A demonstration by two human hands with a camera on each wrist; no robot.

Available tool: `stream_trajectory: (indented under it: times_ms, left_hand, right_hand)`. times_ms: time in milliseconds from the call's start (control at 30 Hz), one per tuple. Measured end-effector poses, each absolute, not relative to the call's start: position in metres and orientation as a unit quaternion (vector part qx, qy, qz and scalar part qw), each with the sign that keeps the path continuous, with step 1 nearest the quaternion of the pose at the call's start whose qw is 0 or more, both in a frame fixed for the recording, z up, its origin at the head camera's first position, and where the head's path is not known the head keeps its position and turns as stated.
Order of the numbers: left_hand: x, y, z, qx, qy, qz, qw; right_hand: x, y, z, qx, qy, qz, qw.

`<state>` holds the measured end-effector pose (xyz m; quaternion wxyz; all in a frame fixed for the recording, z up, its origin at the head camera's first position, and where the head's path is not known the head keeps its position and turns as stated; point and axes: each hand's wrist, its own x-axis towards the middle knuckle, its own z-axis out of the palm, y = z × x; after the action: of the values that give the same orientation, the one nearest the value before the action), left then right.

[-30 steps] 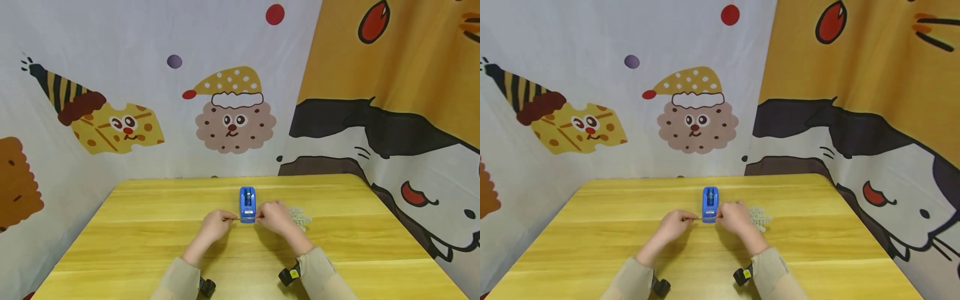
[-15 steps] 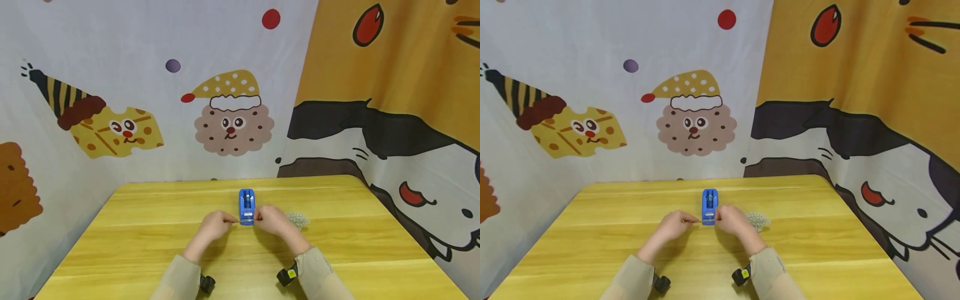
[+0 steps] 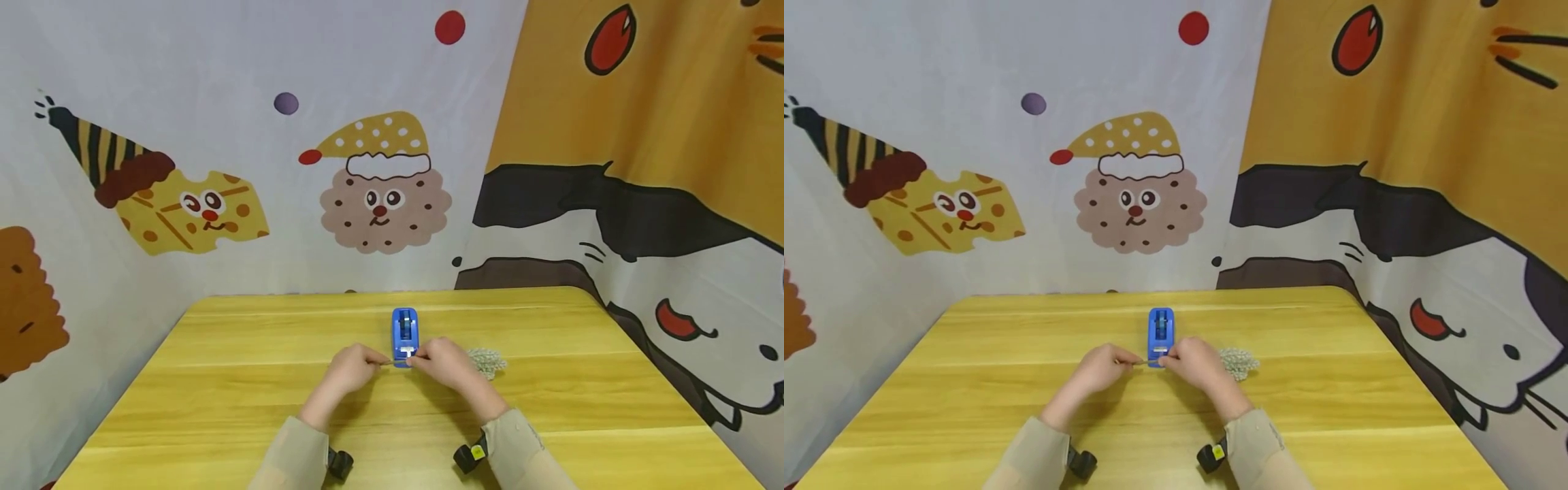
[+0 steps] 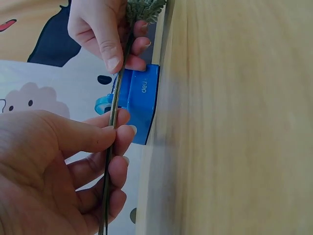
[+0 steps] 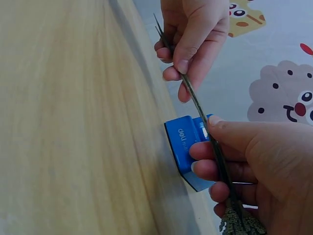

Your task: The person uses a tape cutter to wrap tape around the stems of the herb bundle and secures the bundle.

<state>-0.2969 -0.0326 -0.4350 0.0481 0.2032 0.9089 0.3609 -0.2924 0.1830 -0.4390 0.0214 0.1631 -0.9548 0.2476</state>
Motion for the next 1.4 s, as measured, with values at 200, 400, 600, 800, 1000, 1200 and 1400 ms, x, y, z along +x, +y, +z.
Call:
stream_trajectory:
  times_ms: [200, 400, 600, 800, 1000, 1200, 1400]
  left_hand:
    - [-0.297, -0.033, -0.435, 0.202, 0.908, 0.362, 0.057]
    - [-0.3, -0.035, -0.435, 0.212, 0.909, 0.355, 0.051]
    - [-0.297, -0.038, -0.43, 0.21, 0.903, 0.368, 0.073]
    - [-0.3, -0.038, -0.424, 0.203, 0.902, 0.372, 0.078]
    - [-0.311, -0.034, -0.416, 0.197, 0.907, 0.369, 0.059]
    - [-0.33, -0.028, -0.414, 0.19, 0.889, 0.417, 0.023]
    - [-0.347, -0.014, -0.42, 0.161, 0.847, 0.504, 0.044]
  right_hand:
    - [-0.292, 0.183, -0.442, 0.161, -0.956, 0.243, 0.025]
    - [-0.294, 0.182, -0.443, 0.169, -0.954, 0.246, 0.033]
    - [-0.295, 0.183, -0.44, 0.18, -0.952, 0.247, 0.026]
    - [-0.297, 0.185, -0.438, 0.191, -0.949, 0.251, 0.023]
    - [-0.298, 0.188, -0.441, 0.197, -0.947, 0.253, 0.018]
    - [-0.299, 0.189, -0.444, 0.206, -0.945, 0.255, 0.016]
    - [-0.299, 0.19, -0.444, 0.21, -0.943, 0.258, 0.021]
